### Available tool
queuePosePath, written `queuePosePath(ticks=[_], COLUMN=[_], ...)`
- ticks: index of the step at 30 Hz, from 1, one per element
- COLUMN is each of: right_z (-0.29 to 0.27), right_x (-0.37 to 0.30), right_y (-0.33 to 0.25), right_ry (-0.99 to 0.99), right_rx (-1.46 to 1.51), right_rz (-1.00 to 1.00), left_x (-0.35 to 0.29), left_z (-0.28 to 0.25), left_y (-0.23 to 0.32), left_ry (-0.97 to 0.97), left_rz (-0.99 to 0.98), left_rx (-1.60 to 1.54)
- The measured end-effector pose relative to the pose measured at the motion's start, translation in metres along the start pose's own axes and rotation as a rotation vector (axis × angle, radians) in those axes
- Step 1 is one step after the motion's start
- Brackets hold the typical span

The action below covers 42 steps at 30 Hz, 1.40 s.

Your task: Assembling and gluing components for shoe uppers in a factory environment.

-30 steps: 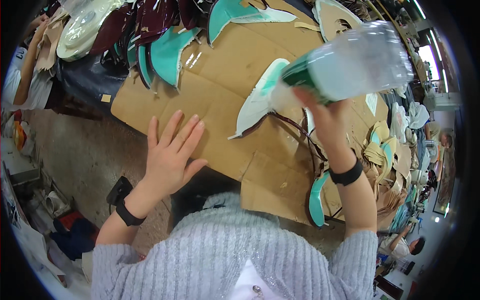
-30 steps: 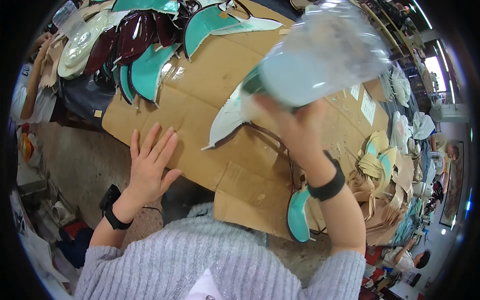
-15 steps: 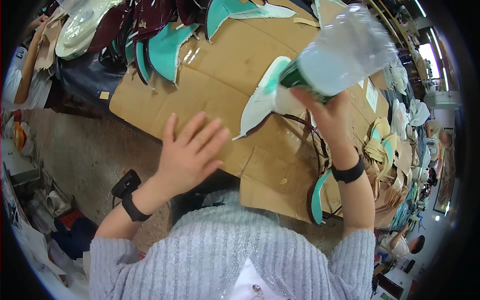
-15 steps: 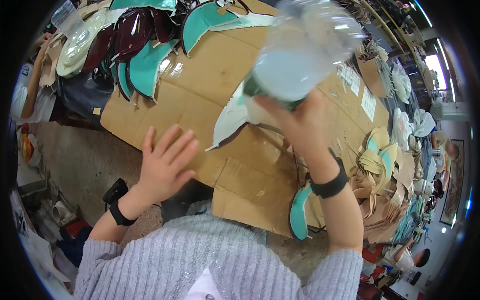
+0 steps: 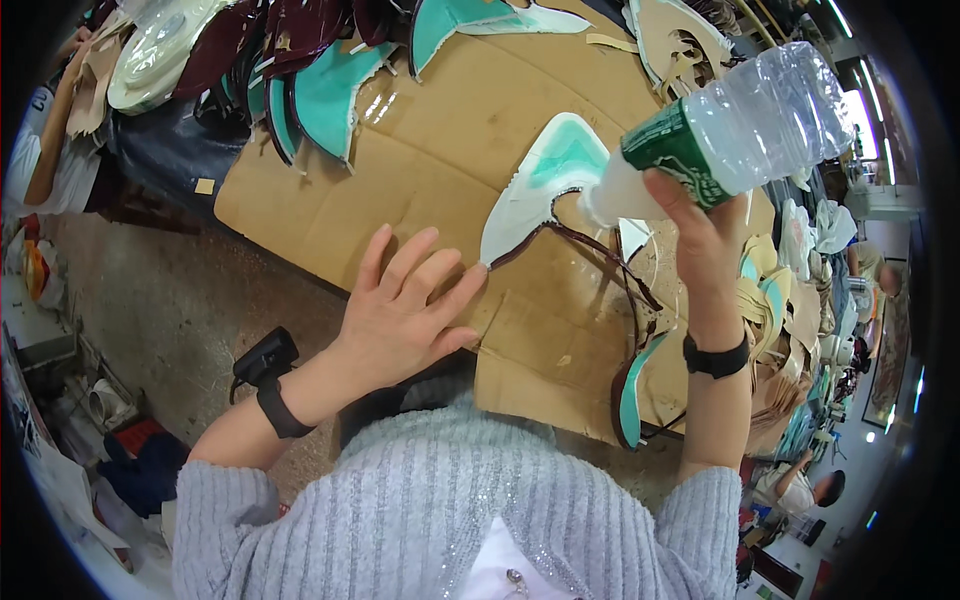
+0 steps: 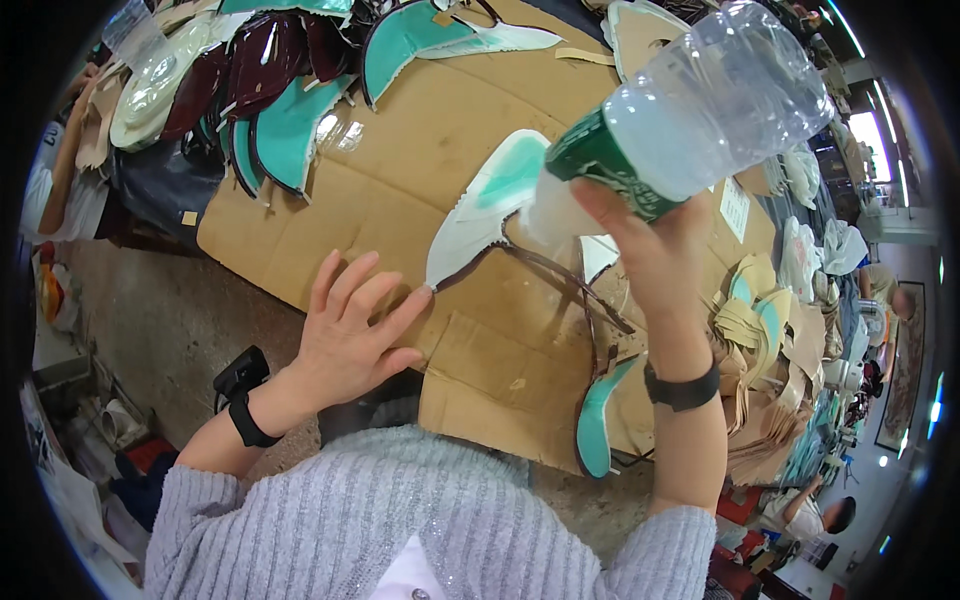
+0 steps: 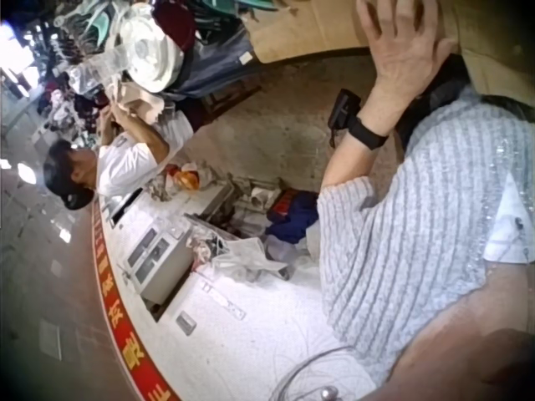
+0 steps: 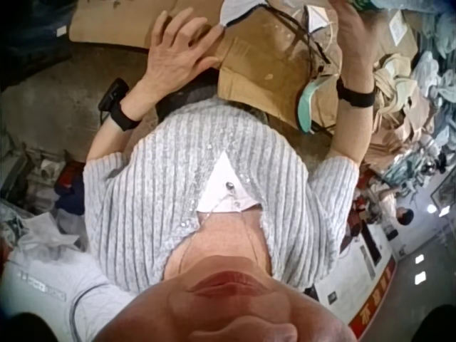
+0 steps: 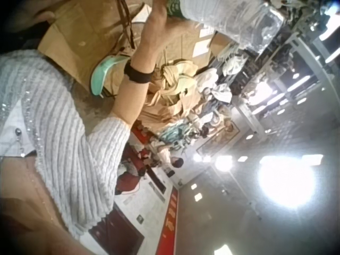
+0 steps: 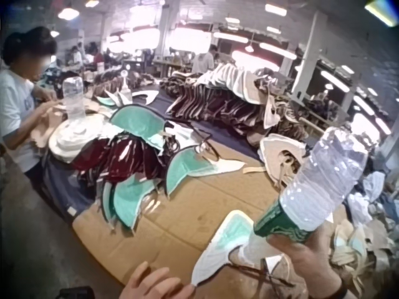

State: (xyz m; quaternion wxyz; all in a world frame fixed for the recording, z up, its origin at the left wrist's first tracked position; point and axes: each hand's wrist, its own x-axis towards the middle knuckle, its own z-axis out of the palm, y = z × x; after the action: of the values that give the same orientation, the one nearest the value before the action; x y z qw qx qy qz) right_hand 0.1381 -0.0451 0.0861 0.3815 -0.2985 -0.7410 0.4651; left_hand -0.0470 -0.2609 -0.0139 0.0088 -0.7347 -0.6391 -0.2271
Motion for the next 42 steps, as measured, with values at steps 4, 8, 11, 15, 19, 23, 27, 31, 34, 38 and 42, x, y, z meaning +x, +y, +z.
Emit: queuePosePath(ticks=[4,8,11,15,19,23,27,31,34,38,42], right_z=[0.032,0.055,0.042,0.049,0.037,-0.01,0.018,0.015,-0.009,-0.035,-0.076], right_x=[-0.013,-0.038,-0.027,-0.023,-0.002,0.045,0.045,0.051,0.058,0.028,-0.028], right_y=[0.004,0.031,0.031,0.02,0.018,0.036,0.044,0.066,0.079,0.073,0.063], right_ry=[-0.047,-0.146,-0.319,-0.259,-0.017,0.243,-0.001,-0.034,-0.021,0.016,0.006], right_rx=[-0.011,-0.534,-0.56,-0.075,0.38,0.18,0.006,-0.139,-0.107,-0.1,-0.178], right_rz=[-0.003,-0.607,-0.465,-0.061,0.241,0.09,-0.207,-0.259,-0.238,-0.113,-0.072], left_x=[-0.002,-0.003,-0.003,0.001,0.004,0.007,0.007,0.009,0.013,0.011,0.011], left_z=[0.002,0.005,0.003,0.007,0.003,0.004,0.006,0.003,0.004,0.003,0.003], left_y=[0.0,-0.003,-0.003,0.003,0.006,0.007,0.007,0.01,0.01,0.01,0.011], left_ry=[0.006,0.067,0.069,0.1,0.049,0.064,0.05,0.044,0.04,0.037,0.036], left_rz=[-0.006,0.007,0.004,0.005,-0.006,0.045,0.023,0.024,0.04,0.034,0.016], left_rx=[0.0,-0.039,-0.038,-0.03,-0.011,0.012,0.013,0.011,0.007,0.011,0.006])
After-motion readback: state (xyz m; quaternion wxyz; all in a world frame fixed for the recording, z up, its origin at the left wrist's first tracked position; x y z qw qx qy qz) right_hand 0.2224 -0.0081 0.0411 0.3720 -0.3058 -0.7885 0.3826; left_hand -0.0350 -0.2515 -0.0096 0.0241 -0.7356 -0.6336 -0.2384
